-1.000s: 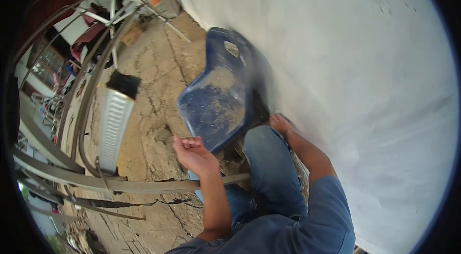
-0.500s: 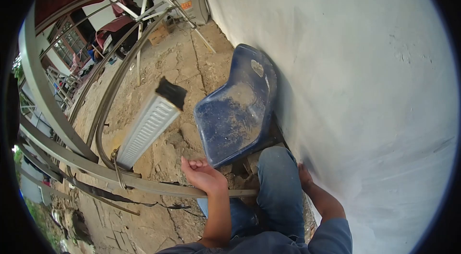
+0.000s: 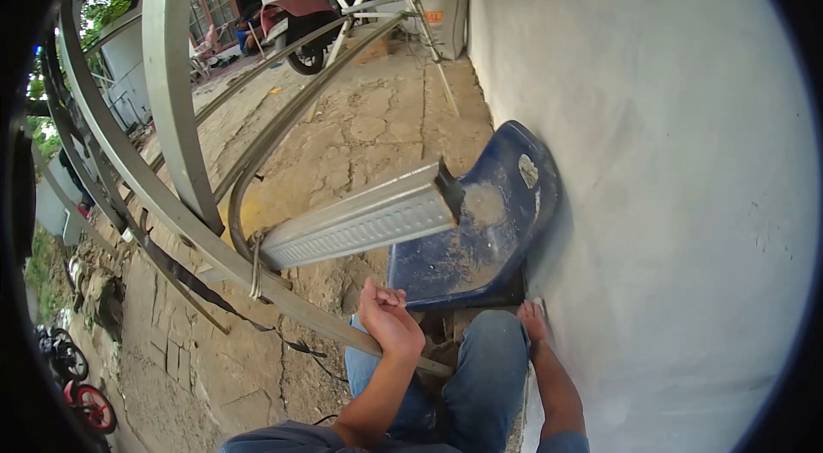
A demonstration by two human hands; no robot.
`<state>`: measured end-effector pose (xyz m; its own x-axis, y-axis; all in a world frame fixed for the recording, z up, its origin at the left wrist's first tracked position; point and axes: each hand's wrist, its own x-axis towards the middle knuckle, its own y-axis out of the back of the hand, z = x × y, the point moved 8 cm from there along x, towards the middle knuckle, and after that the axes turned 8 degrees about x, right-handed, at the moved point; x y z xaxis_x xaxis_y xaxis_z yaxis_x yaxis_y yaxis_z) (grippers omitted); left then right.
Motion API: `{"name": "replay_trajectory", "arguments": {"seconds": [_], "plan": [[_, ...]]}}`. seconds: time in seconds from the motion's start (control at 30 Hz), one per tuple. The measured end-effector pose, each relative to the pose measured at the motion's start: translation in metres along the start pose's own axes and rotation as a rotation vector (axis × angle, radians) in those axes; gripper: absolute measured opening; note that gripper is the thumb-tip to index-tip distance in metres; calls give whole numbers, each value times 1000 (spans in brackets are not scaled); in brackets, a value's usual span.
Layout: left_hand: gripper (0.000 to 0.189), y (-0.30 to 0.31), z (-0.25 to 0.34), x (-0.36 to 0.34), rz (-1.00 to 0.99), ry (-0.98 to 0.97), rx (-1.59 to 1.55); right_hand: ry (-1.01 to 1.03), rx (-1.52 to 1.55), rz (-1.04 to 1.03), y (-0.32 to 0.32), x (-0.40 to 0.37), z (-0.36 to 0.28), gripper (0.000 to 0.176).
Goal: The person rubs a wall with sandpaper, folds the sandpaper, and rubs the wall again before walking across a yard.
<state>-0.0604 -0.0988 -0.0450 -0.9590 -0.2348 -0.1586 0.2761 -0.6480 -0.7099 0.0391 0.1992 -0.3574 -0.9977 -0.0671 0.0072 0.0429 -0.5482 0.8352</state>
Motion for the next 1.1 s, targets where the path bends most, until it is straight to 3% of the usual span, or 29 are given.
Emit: {"name": "replay_trajectory", "arguments": {"seconds": [0.07, 0.13, 0.23, 0.33, 0.47, 0.57, 0.63, 0.73, 0.77, 0.83, 1.03, 1.1], "plan": [[35, 0, 2, 1, 8, -7, -9, -124, 24, -567, -62, -20, 4, 49], [31, -1, -1, 0, -24, 39, 0, 20, -70, -537, -26, -45, -1, 51], [31, -2, 1, 0, -35, 3, 1, -45, -76, -516, -32, -67, -19, 54], [31, 0, -3, 2, -59, 12, 6, 23, -77, -519, -66, -92, -44, 51], [32, 2, -6, 0, -58, 51, -1, -69, 71, -634, -68, -105, -48, 50], [32, 2, -9, 0, -60, 49, -21, 39, 135, -594, -26, -79, -25, 51], [33, 4, -10, 0, -46, 62, 22, 151, -4, -313, 9, -49, -9, 57], [35, 4, -10, 1, -39, 21, 45, 188, -64, -320, 29, -17, 8, 54], [35, 5, -9, 1, -36, 9, 45, 193, -63, -308, 18, -12, 6, 54], [35, 5, -12, 1, -44, 37, 62, -51, 18, -553, -17, -19, 20, 52], [35, 6, -12, 2, -33, 37, 43, 0, -126, -598, 1, -53, 0, 52], [34, 6, -10, 0, -54, 38, 83, -41, -91, -555, -56, -82, -25, 52]]}}
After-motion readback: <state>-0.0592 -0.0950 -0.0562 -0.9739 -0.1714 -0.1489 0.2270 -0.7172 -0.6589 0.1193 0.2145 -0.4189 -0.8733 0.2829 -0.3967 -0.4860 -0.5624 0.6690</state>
